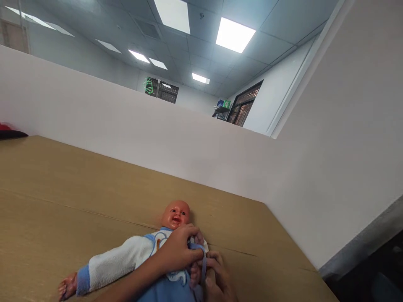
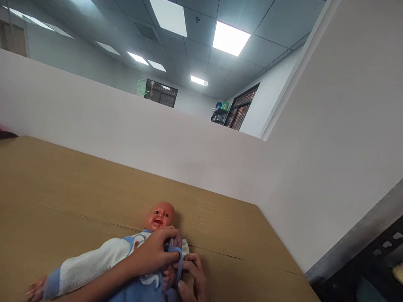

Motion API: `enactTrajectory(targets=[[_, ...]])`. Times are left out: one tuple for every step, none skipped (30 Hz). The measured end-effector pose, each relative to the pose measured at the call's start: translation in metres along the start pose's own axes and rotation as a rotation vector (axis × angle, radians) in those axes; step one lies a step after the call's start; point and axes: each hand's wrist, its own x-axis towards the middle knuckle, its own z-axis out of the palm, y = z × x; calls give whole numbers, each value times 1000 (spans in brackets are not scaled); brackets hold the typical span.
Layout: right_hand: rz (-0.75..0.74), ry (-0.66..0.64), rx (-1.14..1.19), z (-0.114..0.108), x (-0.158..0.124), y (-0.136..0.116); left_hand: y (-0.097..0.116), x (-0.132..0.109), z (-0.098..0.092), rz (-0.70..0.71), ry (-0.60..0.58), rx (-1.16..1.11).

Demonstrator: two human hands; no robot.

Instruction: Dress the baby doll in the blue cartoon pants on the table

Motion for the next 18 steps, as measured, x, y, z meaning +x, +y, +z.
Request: enactTrajectory(targets=[[81,27,97,5,1,2,-3,1,-3,7,-13,13],[156,65,185,11,2,3,-6,2,-6,11,-30,29],[216,113,249,16,2,5,-8,2,-8,13,-48,47],[257,178,284,21,3,7,-10,2,-11,14,-64,67],[280,261,280,24,3,9,-11,2,-12,12,-76,89],[292,341,246,26,4,11,-12,1,-13,10,-86,112],[297,402,192,26,4,14,-12,0,-13,8,-95,136],[297,430,131,26,4,16,-12,-1,-12,5,-101,160],[296,435,75,24,4,17,-12,-3,-10,3,-104,184],[289,431,33,23,4,18,-13,-4,-7,-2,-104,208],[280,424,10,22,5,18,-13,-5,-4,-7,-100,228],[272,415,1,22,6,16,-13,-5,-1,-10,-94,244],[263,409,-9,21,6,14,-14,-5,2,-12,-88,254],[255,408,-18,21,7,12,-15,-4,4,-11,-83,258],[246,410,-26,22,8,9,-16,-4,5,-8,-80,259],[238,408,-33,22,8,7,-17,-3,6,-4,-78,258],[232,402,-39,22,8,5,-18,-2,6,-1,-77,257],[230,390,-43,21,9,5,-19,-2,6,0,-75,257]])
